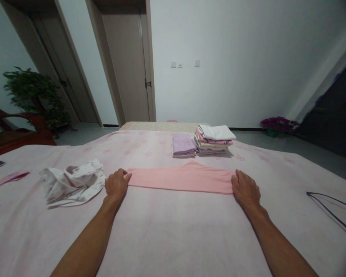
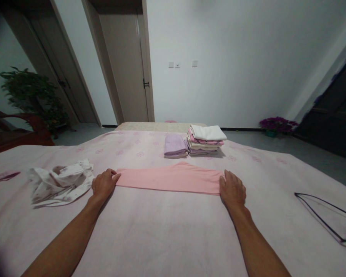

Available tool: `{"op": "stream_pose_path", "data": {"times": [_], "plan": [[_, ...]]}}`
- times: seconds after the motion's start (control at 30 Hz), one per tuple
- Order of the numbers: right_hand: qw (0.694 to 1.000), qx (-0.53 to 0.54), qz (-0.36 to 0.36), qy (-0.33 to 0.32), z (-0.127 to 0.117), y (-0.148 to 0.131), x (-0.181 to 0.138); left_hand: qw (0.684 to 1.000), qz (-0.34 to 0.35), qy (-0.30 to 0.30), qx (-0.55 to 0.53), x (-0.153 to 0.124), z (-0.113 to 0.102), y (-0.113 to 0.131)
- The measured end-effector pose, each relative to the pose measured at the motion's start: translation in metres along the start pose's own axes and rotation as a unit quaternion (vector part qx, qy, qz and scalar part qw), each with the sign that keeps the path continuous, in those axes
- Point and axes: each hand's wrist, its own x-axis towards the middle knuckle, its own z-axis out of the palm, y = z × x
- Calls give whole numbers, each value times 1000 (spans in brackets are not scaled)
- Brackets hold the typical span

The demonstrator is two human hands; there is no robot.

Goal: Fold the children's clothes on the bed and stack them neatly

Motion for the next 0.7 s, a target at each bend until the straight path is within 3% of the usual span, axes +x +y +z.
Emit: {"op": "stream_pose_path", "data": {"times": [0.17,0.3,0.57,0.7], "plan": [[999,-13,48,13,-3,15,1,1000,11,11,-10,-1,-6,2],[999,-29,38,-1,-6,19,2,1000,13,27,-1,-1,-9,3],[993,-46,46,-100,-17,17,6,1000,27,0,14,3,0,-3],[991,-40,63,-112,-23,8,7,999,33,-1,25,4,3,-5]]}}
